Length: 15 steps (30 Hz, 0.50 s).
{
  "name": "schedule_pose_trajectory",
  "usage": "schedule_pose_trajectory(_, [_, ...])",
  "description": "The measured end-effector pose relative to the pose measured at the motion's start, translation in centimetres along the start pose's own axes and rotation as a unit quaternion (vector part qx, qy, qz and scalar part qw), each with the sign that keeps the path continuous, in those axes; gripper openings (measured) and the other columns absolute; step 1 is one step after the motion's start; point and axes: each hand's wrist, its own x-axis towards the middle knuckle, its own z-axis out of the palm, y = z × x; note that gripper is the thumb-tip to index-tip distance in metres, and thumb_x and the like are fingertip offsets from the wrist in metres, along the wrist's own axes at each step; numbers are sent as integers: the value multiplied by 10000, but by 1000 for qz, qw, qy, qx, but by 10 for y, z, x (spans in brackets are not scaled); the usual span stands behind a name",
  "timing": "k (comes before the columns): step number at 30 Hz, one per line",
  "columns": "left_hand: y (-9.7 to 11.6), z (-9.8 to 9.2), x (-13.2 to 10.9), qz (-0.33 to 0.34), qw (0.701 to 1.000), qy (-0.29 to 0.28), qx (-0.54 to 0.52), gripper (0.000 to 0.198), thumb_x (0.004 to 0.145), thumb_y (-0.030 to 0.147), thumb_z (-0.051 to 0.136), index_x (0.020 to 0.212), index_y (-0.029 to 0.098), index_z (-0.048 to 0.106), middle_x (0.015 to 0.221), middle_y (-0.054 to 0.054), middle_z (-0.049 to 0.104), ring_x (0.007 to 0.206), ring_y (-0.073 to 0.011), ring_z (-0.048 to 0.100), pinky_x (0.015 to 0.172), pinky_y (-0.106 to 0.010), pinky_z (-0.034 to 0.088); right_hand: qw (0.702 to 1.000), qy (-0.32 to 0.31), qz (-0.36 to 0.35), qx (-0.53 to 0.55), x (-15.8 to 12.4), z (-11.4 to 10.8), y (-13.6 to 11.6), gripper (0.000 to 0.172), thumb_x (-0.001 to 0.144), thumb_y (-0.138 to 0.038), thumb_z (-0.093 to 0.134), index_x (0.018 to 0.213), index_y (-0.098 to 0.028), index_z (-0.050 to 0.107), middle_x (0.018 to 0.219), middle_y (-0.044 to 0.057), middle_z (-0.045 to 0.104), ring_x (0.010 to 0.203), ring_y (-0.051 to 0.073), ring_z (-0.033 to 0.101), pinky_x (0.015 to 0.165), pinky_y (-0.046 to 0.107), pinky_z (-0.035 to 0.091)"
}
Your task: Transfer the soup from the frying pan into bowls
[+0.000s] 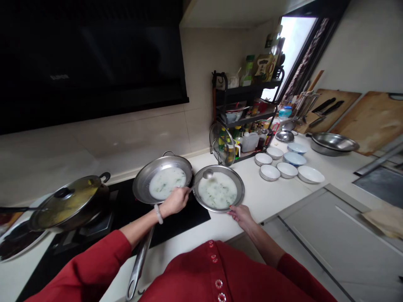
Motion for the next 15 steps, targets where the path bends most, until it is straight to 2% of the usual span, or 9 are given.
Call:
schedule_pose_trajectory(2, [-2,-18,-4,-39,997,8,-69,143,855,232,435,756,186,528,581,-5,519,422,-96,390,437,-249,318,1000,1,2,-1,0,0,0,375,620,-33,721,698,-212,400,487,-28,578,436,135,608,348,162,292])
schedule_pose_trajectory(3, [-5,-28,-6,-76,987,18,-141,154,866,266,430,825,172,545,579,12,514,375,-74,339,387,-230,275,1000,1,3,-1,0,0,0,374,620,-35,721,702,-212,401,491,-27,582,438,136,610,348,163,294])
schedule_pose_trajectory(5, [-16,-47,-10,-140,948,63,-279,179,827,306,525,898,146,559,562,49,483,345,-42,273,344,-192,226,1000,-1,3,-2,0,-1,-1,371,620,-37,720,699,-211,402,491,-27,582,441,139,613,349,164,297])
schedule_pose_trajectory(6, [-24,-56,-12,-162,932,82,-313,204,792,311,584,893,135,568,550,55,481,344,-36,278,335,-178,218,1000,-2,2,-3,0,-1,-1,369,618,-36,720,695,-210,404,489,-26,580,441,140,613,348,165,296])
schedule_pose_trajectory(8, [-42,-68,-15,-202,922,120,-308,193,755,287,636,824,115,580,515,50,493,336,-34,296,319,-165,209,1000,-5,1,-6,0,-1,-1,362,616,-33,718,689,-207,409,482,-25,576,440,140,612,346,165,293])
schedule_pose_trajectory(11, [-66,-73,-17,-253,928,160,-221,118,729,198,661,728,105,589,464,37,511,310,-44,337,307,-168,218,1000,-7,-3,-9,0,-1,-1,366,613,-35,723,687,-207,410,473,-30,565,443,140,612,343,166,287])
schedule_pose_trajectory(15, [-79,-62,-15,-279,935,139,-169,100,715,100,662,654,107,583,432,30,520,281,-39,328,296,-165,206,1000,-5,-3,-12,0,-1,-1,364,618,-27,717,700,-206,410,480,-31,567,438,138,609,341,167,287])
